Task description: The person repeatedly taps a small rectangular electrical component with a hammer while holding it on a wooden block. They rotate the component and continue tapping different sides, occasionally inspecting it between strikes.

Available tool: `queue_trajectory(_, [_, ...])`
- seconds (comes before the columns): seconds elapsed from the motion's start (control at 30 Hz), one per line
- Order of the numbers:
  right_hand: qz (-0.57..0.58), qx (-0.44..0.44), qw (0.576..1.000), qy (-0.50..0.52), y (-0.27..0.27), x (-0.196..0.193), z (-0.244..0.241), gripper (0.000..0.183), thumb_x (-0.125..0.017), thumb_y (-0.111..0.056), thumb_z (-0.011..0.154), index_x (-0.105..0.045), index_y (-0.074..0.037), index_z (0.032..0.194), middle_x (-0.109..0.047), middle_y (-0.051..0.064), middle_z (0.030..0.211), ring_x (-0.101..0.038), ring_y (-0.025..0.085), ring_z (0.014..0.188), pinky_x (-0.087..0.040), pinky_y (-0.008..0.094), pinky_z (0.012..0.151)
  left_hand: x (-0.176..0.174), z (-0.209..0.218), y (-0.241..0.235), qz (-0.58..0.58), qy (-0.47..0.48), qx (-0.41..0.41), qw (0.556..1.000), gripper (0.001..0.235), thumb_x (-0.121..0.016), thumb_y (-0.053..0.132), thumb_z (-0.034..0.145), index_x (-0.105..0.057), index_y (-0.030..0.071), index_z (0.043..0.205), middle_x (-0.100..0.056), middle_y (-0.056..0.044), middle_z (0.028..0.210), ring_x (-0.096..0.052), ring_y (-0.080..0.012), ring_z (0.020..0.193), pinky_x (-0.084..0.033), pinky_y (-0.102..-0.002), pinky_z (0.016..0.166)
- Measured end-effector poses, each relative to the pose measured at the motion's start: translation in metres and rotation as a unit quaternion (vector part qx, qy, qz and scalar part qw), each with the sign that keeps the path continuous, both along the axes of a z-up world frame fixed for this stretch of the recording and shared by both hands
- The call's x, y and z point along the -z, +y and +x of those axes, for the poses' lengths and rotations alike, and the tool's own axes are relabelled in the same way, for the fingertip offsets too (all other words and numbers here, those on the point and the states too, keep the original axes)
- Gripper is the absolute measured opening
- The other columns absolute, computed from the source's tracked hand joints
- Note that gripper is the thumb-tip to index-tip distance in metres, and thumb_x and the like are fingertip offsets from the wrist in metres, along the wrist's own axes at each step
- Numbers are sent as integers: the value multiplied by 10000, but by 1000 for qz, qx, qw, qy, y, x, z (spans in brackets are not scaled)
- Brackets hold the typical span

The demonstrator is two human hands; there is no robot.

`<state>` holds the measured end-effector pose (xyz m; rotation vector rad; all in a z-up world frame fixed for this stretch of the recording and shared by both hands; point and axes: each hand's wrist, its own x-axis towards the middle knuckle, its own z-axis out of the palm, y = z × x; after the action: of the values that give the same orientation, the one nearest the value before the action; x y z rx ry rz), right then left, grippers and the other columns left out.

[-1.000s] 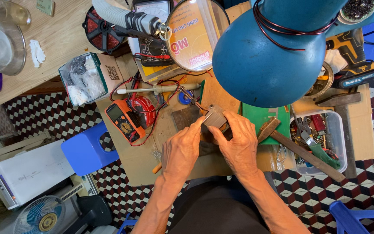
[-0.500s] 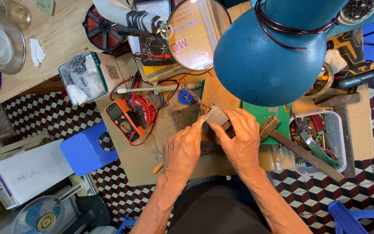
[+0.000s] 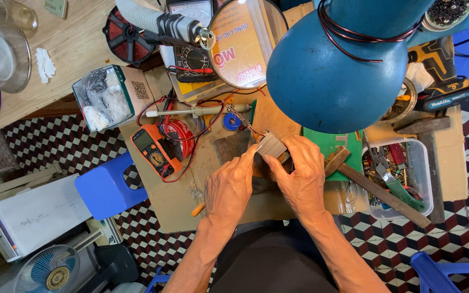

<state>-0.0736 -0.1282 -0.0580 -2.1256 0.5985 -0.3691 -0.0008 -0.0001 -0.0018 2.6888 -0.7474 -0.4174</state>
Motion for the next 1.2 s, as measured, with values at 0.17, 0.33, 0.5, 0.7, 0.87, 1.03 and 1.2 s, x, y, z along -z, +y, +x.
queue_trajectory(0.17, [-1,1,1000,2,0,1,0,473,-857,-242,818,-676,8,1177,-683,167,1210,-598,326,1217,-448,430,993,1,1,0,-5,-2,0,1000,366,-644,75,947,-654,92,1312,-731,-120,848,-722,-327,734,-552,-443,608])
queue_trajectory(0.33, [-4,0,1000,0,0,2,0,476,-859,-244,816,-675,8,1174,-691,157,1197,-597,333,1233,-447,434,1000,2,3,0,-22,25,-15,999,329,-636,107,980,-658,95,1309,-730,-139,838,-717,-344,716,-552,-451,606])
queue_trajectory(0.5, [-10,-1,1000,4,0,3,1,481,-861,-245,810,-676,9,1174,-685,168,1199,-596,335,1222,-448,436,995,0,3,0,-23,29,-19,999,330,-626,122,982,-657,99,1309,-734,-141,845,-717,-352,724,-552,-455,604])
queue_trajectory(0.7, [-6,-2,1000,7,0,3,0,473,-859,-245,814,-677,9,1170,-687,163,1195,-597,331,1224,-448,436,997,-2,3,-2,-18,28,-18,999,327,-628,117,985,-660,101,1310,-729,-139,829,-713,-350,709,-545,-457,595])
queue_trajectory(0.87, [-1,-6,1000,5,-2,2,1,482,-859,-256,815,-675,13,1170,-688,160,1198,-596,324,1223,-447,434,992,-2,4,-2,-4,38,-7,999,338,-637,105,981,-649,88,1318,-730,-118,820,-725,-300,678,-553,-424,575])
queue_trajectory(1.03, [-3,-6,1000,8,-2,-1,2,486,-860,-259,816,-673,13,1173,-689,155,1191,-595,323,1227,-444,436,995,0,3,-2,1,13,5,1000,374,-651,77,949,-654,82,1324,-726,-116,816,-722,-302,700,-554,-427,591])
queue_trajectory(1.2, [23,-11,1000,-8,-3,7,-4,476,-840,-236,834,-672,16,1200,-680,162,1219,-581,328,1241,-459,430,1017,1,0,-3,0,-10,12,1000,384,-640,68,946,-646,83,1330,-716,-119,827,-722,-306,744,-553,-441,624])
